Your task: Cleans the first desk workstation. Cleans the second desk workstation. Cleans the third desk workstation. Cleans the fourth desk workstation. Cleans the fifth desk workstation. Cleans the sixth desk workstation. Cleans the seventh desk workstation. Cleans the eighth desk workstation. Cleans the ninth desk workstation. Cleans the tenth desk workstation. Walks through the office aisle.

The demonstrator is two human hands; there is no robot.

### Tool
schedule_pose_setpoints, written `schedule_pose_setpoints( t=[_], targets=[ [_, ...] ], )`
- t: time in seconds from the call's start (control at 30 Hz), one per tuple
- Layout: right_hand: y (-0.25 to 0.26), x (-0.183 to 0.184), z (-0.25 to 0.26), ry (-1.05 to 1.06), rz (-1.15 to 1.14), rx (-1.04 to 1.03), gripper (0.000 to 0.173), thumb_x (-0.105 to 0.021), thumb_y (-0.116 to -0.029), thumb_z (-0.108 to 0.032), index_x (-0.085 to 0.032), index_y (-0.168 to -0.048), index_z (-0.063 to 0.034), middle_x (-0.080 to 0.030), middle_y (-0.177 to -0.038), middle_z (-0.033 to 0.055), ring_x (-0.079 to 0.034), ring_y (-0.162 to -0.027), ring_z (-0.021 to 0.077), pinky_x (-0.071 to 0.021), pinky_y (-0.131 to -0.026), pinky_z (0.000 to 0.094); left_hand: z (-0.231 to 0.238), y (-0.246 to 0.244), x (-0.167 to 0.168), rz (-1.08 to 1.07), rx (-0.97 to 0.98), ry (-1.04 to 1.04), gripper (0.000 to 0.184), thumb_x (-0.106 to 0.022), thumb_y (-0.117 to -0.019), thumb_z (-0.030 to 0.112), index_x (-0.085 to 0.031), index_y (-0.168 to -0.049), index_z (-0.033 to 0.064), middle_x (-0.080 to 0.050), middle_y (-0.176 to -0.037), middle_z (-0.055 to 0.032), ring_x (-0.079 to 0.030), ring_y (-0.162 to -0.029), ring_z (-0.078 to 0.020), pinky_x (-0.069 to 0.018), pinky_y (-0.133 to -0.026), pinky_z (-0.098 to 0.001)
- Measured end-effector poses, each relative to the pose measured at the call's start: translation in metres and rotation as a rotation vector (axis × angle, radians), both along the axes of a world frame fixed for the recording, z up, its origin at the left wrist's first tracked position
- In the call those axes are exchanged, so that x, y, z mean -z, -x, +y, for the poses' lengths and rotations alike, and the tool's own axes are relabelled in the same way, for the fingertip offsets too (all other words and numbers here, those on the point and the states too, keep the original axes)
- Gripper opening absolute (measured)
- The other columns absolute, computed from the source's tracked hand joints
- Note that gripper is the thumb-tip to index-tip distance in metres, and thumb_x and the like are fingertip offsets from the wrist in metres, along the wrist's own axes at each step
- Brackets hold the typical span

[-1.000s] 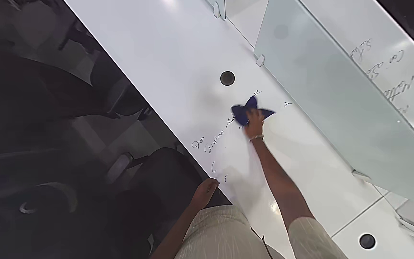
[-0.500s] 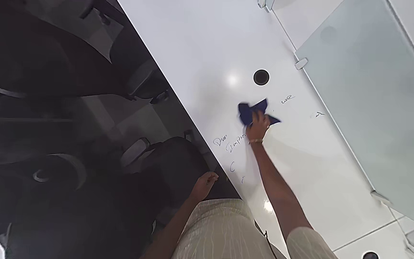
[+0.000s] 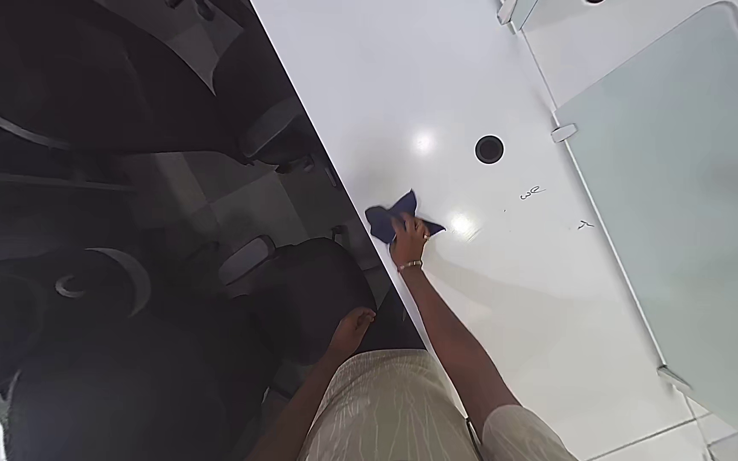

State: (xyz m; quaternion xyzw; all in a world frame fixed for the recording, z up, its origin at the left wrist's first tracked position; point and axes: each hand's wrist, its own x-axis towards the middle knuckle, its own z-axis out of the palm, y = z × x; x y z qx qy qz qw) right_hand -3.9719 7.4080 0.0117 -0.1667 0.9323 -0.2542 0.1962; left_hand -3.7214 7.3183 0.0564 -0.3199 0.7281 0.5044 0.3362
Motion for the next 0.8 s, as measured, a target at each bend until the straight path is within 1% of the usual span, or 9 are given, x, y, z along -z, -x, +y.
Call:
schedule_pose_setpoints(
  t=[0.07, 0.17, 0.27, 0.33, 0.43, 0.53, 0.6, 0.7, 0.8],
  targets=[
    [-0.046, -0.009, 0.033, 0.007, -0.073, -0.106, 0.052, -0.064, -0.0874, -0.009, -0.067, -0.136, -0.0282, -0.058, -0.147, 0.0091, -0.048, -0.138, 0.0406, -0.0355, -0.112, 0.066, 0.0, 0.004, 0.0, -0.002, 0.007, -0.024, 0.028, -0.051, -0.1065, 0.021, -0.065, -0.125, 0.0057, -0.071, -0.116, -0.0119, -0.07, -0.103, -0.0193, -0.0554, -0.096, -0.0395],
    [-0.134, -0.008, 0.115, 0.064, -0.022, -0.202, 0.06, -0.072, -0.0748, -0.001, -0.072, -0.127, -0.0316, -0.066, -0.138, 0.0047, -0.056, -0.13, 0.0414, -0.0431, -0.103, 0.0674, -0.001, 0.001, 0.007, -0.053, -0.02, -0.065, 0.028, -0.052, -0.1061, 0.019, -0.064, -0.126, 0.0036, -0.07, -0.116, -0.0136, -0.07, -0.104, -0.0204, -0.055, -0.098, -0.0408],
    [-0.163, -0.001, 0.179, 0.052, 0.064, -0.204, 0.066, -0.074, -0.0687, 0.0, -0.073, -0.123, -0.0371, -0.069, -0.13, 0.0011, -0.061, -0.12, 0.0394, -0.0468, -0.097, 0.0653, -0.008, -0.014, 0.019, -0.118, -0.094, -0.053, 0.028, -0.052, -0.1064, 0.017, -0.063, -0.126, 0.0013, -0.07, -0.116, -0.0158, -0.07, -0.104, -0.0224, -0.0559, -0.096, -0.0414],
    [-0.155, 0.005, 0.174, 0.044, 0.096, -0.145, 0.06, -0.075, -0.0706, -0.004, -0.074, -0.122, -0.0355, -0.07, -0.127, 0.0047, -0.062, -0.118, 0.04, -0.0466, -0.096, 0.0654, -0.015, -0.024, 0.028, -0.146, -0.105, -0.042, 0.027, -0.051, -0.1065, 0.015, -0.063, -0.126, 0.0008, -0.07, -0.116, -0.0164, -0.069, -0.104, -0.0234, -0.0553, -0.096, -0.0421],
    [-0.127, 0.005, 0.1, 0.03, 0.081, 0.098, 0.054, -0.076, -0.0731, -0.012, -0.075, -0.124, -0.0301, -0.068, -0.132, 0.0113, -0.058, -0.125, 0.0441, -0.0426, -0.101, 0.0693, -0.023, -0.039, 0.041, -0.181, -0.083, -0.017, 0.029, -0.05, -0.1066, 0.016, -0.063, -0.128, 0.0012, -0.069, -0.118, -0.0167, -0.069, -0.105, -0.0245, -0.0553, -0.096, -0.0438],
    [-0.069, -0.001, 0.019, 0.026, 0.039, 0.098, 0.06, -0.075, -0.0747, -0.01, -0.071, -0.13, -0.0329, -0.064, -0.139, 0.008, -0.053, -0.132, 0.0398, -0.0407, -0.104, 0.0663, -0.029, -0.053, 0.048, -0.264, -0.058, 0.019, 0.03, -0.05, -0.1078, 0.018, -0.062, -0.129, 0.0021, -0.069, -0.119, -0.0173, -0.069, -0.106, -0.0267, -0.0547, -0.096, -0.0457],
    [-0.035, -0.005, -0.006, -0.007, -0.033, 0.006, 0.058, -0.07, -0.0807, -0.012, -0.068, -0.133, -0.0374, -0.06, -0.144, 0.0032, -0.048, -0.137, 0.0352, -0.0375, -0.108, 0.0629, -0.032, -0.058, 0.049, -0.307, 0.004, 0.023, 0.031, -0.05, -0.1082, 0.021, -0.062, -0.131, 0.0029, -0.069, -0.12, -0.0178, -0.069, -0.107, -0.0284, -0.0543, -0.098, -0.0479],
    [-0.04, -0.016, 0.017, -0.016, -0.143, -0.098, 0.054, -0.064, -0.0885, -0.011, -0.065, -0.136, -0.0355, -0.056, -0.148, 0.003, -0.046, -0.14, 0.0342, -0.0357, -0.111, 0.0618, -0.034, -0.065, 0.047, -0.307, 0.061, 0.059, 0.032, -0.049, -0.1082, 0.022, -0.062, -0.131, 0.0035, -0.069, -0.118, -0.0178, -0.069, -0.106, -0.0289, -0.0544, -0.097, -0.0487],
    [-0.123, -0.012, 0.105, 0.035, -0.086, -0.136, 0.055, -0.07, -0.0815, -0.006, -0.071, -0.13, -0.0303, -0.064, -0.14, 0.0083, -0.054, -0.132, 0.0408, -0.0414, -0.105, 0.0665, -0.033, -0.073, 0.052, -0.313, 0.034, 0.044, 0.032, -0.049, -0.1085, 0.023, -0.062, -0.13, 0.0024, -0.069, -0.117, -0.0188, -0.069, -0.104, -0.0291, -0.0543, -0.097, -0.0483]
  ],
)
